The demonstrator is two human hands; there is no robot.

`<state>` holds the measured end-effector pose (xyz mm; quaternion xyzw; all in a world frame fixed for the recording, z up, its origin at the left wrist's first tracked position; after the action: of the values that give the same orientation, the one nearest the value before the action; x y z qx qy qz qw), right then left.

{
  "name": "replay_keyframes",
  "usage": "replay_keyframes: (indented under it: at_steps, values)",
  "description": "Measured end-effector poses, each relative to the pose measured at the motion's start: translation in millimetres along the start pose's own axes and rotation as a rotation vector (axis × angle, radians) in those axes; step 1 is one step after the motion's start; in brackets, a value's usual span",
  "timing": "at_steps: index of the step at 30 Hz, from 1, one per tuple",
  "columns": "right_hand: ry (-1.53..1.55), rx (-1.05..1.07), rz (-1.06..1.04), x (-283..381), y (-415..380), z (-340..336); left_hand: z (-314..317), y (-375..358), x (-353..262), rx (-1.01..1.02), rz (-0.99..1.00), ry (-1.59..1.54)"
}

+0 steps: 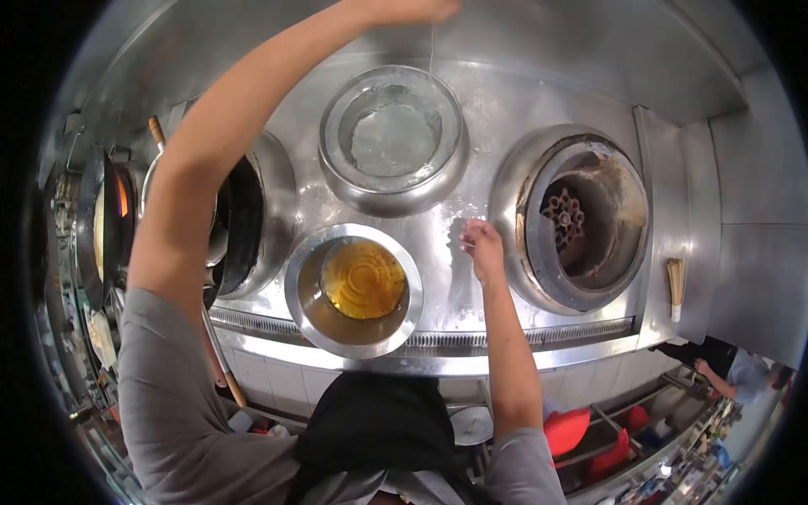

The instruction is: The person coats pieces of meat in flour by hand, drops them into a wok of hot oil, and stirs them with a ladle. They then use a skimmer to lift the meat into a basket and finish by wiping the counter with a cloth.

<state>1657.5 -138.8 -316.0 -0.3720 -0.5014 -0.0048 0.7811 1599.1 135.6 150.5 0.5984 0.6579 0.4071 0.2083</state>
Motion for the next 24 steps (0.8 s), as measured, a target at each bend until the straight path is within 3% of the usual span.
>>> replay_keyframes:
  at_steps: [2, 3, 5, 6, 7, 10, 12, 13, 14, 15, 16, 18, 20, 21, 22, 23, 24]
  values:
    - [-0.023, 0.003, 0.014, -5.3, -11.0, 1.0, 69.3, -53.2, -27.9, 0.429, 0.438, -0.059]
    - [-0.035, 0.008, 0.008, -3.8, -12.9, 4.2, 75.7, -59.0, -8.9, 0.436, 0.427, -0.052]
    - [-0.014, 0.016, -0.001, -6.1, -17.8, 7.9, 104.1, -68.1, 46.7, 0.601, 0.217, 0.074]
    - [0.004, 0.016, -0.006, -8.4, -21.8, 8.4, 97.5, -71.8, 81.6, 0.743, -0.129, 0.136]
    - [0.001, 0.018, 0.001, -11.5, -24.8, 9.9, 96.7, -78.6, 83.5, 0.748, -0.135, 0.134]
    - [0.039, 0.025, -0.011, -9.1, -24.6, 14.5, 106.0, -115.0, 126.2, 0.805, -0.607, 0.024]
    - [0.112, 0.031, -0.033, -4.9, -17.8, 18.1, 133.6, -171.6, 90.4, 0.522, -0.448, -0.112]
    - [0.118, 0.027, -0.034, -4.1, -14.4, 19.7, 145.3, -212.5, 68.2, 0.713, -0.601, -0.197]
    - [0.168, 0.026, -0.031, -0.9, -6.5, 23.6, 156.1, -265.1, 52.2, 0.736, -0.716, -0.261]
    - [0.215, 0.028, -0.028, 3.1, 4.1, 26.9, 166.6, -304.8, 28.5, 0.791, -0.626, -0.242]
    - [0.304, 0.027, -0.013, -0.3, 19.9, 29.4, 195.7, -372.7, 33.9, 0.848, -0.854, -0.26]
    - [0.391, -0.01, -0.006, 4.2, 46.6, 39.8, 183.1, -431.4, 15.2, 0.897, -1.486, -0.199]
    - [0.469, -0.024, 0.024, -0.6, 67.1, 59.6, 214.5, -463.9, -13.0, 0.517, -1.722, -0.588]
    - [0.517, -0.042, -0.01, 1.9, 79.6, 62.1, 200.9, -420.8, -38.6, 0.41, -1.775, -0.818]
    - [0.562, -0.048, -0.036, -0.1, 95.3, 64.0, 193.7, -379.9, -71.6, 0.316, -1.751, -1.268]
    - [0.621, 0.181, -0.048, -16.4, 136.7, 61.2, 215.3, -363.1, -97.6, 0.403, -1.494, -1.51]
    - [0.577, 0.184, -0.07, -1.4, 125.6, 72.4, 206.7, -334.7, -121.0, 0.572, -1.127, -1.318]
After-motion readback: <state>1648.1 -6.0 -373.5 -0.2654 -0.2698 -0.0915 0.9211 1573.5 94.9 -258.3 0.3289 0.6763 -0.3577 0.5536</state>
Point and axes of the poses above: each hand's wrist, its own y-axis towards the middle knuckle, its own z-axis out of the palm, x = y × z, the point moved 10 cm from there along y, towards the middle knuckle, and after that the axes turned 3 degrees about -z, right-handed, at the moved point
